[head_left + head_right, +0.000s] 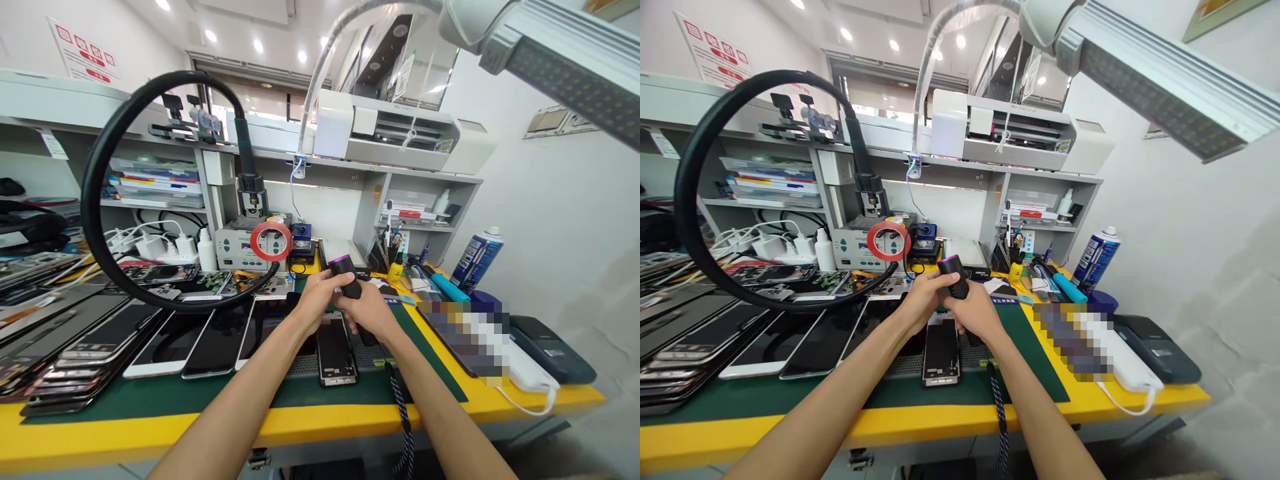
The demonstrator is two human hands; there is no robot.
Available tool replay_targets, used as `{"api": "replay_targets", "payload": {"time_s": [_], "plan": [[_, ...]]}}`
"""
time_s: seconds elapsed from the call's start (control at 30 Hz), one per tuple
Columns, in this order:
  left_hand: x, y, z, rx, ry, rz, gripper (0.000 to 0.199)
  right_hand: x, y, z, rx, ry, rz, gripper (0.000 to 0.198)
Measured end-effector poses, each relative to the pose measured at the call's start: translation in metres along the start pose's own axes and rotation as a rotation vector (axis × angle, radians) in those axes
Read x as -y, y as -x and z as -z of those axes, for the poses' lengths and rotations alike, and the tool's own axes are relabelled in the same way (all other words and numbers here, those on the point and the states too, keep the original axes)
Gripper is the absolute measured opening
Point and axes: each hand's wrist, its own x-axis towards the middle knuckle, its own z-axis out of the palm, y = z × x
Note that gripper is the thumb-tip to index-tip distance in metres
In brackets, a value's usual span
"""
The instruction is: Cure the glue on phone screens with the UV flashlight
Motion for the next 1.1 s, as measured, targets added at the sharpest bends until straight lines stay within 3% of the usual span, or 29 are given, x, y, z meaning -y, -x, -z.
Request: {"api": "replay_targets", "payload": {"time_s": [0.17, 0.27, 0.33, 0.57, 0.7, 0.8, 1.0, 1.1], "plan": [[-0.004, -0.003, 0.001, 0.016, 0.052, 0.176, 0.044, 0.008, 0.0, 0.004, 0.344, -0.654, -0.305, 0.027], [-0.007, -0.004, 0.003, 0.028, 0.236, 0.323, 0.04, 0.014, -0.002, 0.009, 0.452, -0.845, -0.402, 0.024], [-0.006, -0.005, 0.003, 0.017, 0.295, 0.375, 0.039, 0.017, -0.003, 0.01, 0.469, -0.884, -0.429, 0.021], [0.001, -0.006, -0.001, -0.094, 0.16, 0.403, 0.052, 0.018, -0.003, -0.002, 0.36, -0.956, -0.443, 0.017], [-0.011, -0.003, -0.002, -0.092, 0.299, 0.493, 0.036, 0.021, -0.005, 0.003, 0.421, -1.053, -0.504, 0.023], [-0.017, -0.001, -0.003, -0.068, 0.359, 0.474, 0.024, 0.022, -0.004, 0.007, 0.468, -1.166, -0.552, 0.027], [-0.013, 0.0, -0.006, -0.124, 0.222, 0.457, 0.042, 0.021, 0.002, -0.006, 0.377, -0.964, -0.464, 0.018], [-0.018, 0.003, -0.004, -0.077, 0.267, 0.451, 0.031, 0.022, 0.003, -0.005, 0.423, -0.978, -0.467, 0.015]]}}
